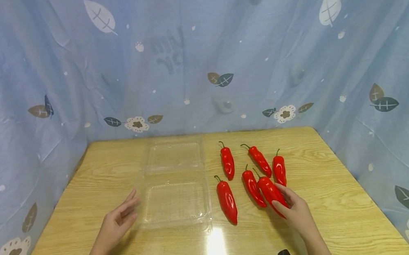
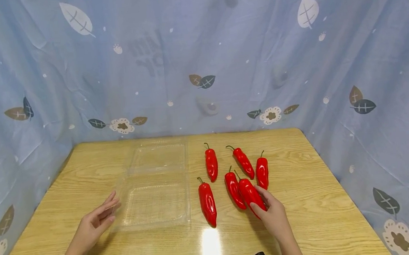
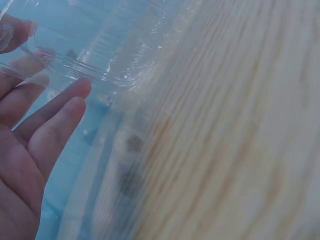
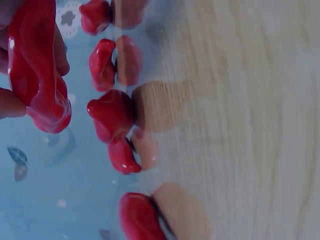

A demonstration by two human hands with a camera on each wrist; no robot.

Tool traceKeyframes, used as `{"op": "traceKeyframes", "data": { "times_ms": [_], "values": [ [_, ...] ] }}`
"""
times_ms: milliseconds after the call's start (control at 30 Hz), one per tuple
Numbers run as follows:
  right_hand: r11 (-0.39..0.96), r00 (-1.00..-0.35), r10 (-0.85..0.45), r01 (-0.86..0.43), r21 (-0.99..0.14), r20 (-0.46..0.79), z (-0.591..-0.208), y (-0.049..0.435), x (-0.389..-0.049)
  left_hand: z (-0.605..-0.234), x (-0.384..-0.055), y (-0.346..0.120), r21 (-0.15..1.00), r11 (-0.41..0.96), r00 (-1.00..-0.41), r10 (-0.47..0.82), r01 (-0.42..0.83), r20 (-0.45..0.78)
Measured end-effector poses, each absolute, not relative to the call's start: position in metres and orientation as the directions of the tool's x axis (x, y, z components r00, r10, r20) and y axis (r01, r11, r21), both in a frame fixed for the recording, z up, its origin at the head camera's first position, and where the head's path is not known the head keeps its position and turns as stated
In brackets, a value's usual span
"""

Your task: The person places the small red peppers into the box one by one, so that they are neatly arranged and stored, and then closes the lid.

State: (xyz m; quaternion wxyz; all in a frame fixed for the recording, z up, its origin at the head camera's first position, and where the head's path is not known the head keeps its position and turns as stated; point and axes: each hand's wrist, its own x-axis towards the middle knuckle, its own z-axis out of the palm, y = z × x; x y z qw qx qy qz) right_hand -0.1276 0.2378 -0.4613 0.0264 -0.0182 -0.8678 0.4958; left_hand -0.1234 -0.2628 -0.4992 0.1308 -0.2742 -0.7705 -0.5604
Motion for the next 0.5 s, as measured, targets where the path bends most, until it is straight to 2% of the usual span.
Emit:
{"op": "traceKeyframes", "data": {
  "times_ms": [167, 500],
  "values": [
    [0.533, -0.996, -0.004, -0.075, -0.843, 0.086, -0.456, 0.234, -0.134, -0.500, -0.122, -0.262, 0.790, 0.204, -0.808, 0.280, 0.578, 0.519],
    [0.460, -0.985, -0.116, -0.169, -0.872, 0.130, -0.446, 0.222, -0.151, -0.497, -0.122, -0.261, 0.802, 0.228, -0.829, 0.256, 0.552, 0.498]
  ]
}}
